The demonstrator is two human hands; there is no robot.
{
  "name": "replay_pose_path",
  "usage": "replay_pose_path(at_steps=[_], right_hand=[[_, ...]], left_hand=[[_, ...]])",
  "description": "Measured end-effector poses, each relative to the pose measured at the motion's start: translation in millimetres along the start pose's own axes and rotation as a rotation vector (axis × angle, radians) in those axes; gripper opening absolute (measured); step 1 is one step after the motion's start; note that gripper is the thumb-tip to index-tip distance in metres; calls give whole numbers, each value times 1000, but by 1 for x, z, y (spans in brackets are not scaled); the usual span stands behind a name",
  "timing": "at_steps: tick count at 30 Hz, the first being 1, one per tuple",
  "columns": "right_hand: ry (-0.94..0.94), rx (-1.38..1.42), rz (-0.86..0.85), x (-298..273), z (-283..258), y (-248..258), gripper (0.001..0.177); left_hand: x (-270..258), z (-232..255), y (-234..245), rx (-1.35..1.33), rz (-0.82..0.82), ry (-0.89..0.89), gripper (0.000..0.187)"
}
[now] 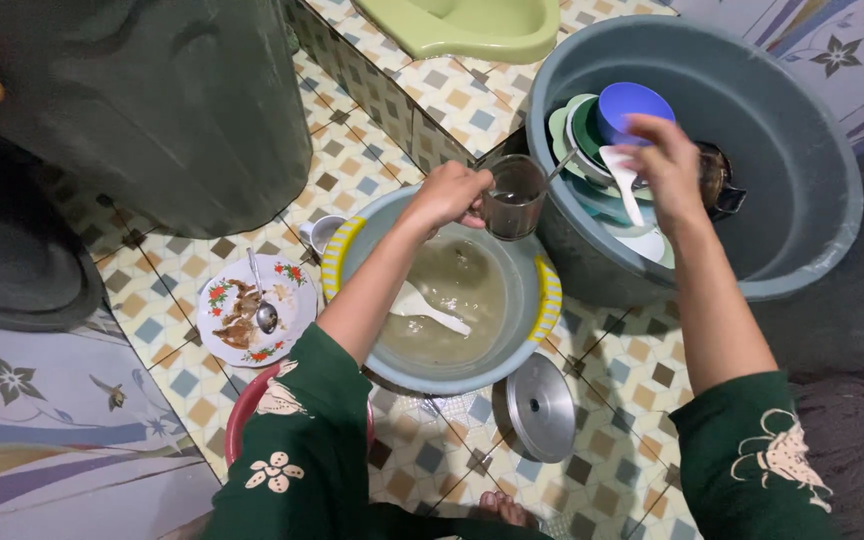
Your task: The person washes dishes by hand. They scrape food scraps from plates into a bowl, rinse a white cup, and then wash various plates, bowls, and spoons in a basin before transferring them to a rinse bucket.
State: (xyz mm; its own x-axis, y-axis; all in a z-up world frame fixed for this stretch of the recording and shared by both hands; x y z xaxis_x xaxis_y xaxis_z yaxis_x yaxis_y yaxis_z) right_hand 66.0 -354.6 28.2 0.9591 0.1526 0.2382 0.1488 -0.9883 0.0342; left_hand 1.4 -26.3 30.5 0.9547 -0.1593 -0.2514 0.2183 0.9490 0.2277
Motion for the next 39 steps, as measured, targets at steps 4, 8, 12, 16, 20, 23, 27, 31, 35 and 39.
replay_pose_path(at_steps=[4,8,12,16,20,23,27,31,35,39], right_hand=[[-192,-16,-499,-31,-67,-81,72],[44,-289,-523,-47,-90,-124,99],[71,-449,-384,-47,-81,-138,104],[120,-335,-280,-43,-71,-129,93],[276,-363,-52,-19,-58,-90,86],[268,-349,123,0,-46,-43,89],[147,-492,282,12,-12,7,90],[-2,-815,408,9,23,46,92],[-224,-785,488,11,53,80,89],[-195,-819,532,19,88,101,93]], left_hand=[[0,8,-5,12,26,-10,40],[-3,14,-7,12,45,-9,40],[-2,16,-8,-35,44,-49,36],[8,13,-7,-153,14,-115,43],[21,6,-3,-202,63,-176,40],[27,-6,1,-144,58,-159,42],[31,-28,6,-122,-37,26,41],[38,-44,11,-181,-49,56,40],[43,-57,13,-203,-59,80,38],[45,-63,13,-215,-76,109,37]])
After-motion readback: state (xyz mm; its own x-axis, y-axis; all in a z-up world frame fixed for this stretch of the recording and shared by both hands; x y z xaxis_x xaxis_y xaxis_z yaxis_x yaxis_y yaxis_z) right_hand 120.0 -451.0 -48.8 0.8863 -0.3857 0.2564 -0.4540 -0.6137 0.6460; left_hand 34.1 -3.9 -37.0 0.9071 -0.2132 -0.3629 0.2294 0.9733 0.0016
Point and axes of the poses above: each hand's wrist, its own x-axis towards the middle knuckle, its own y-axis out of the back of the hand, z = x × y, the point moved 4 cm from there along x, towards the middle knuckle, and after that the axes turned 6 degrees about x, right-handed, at the moved point
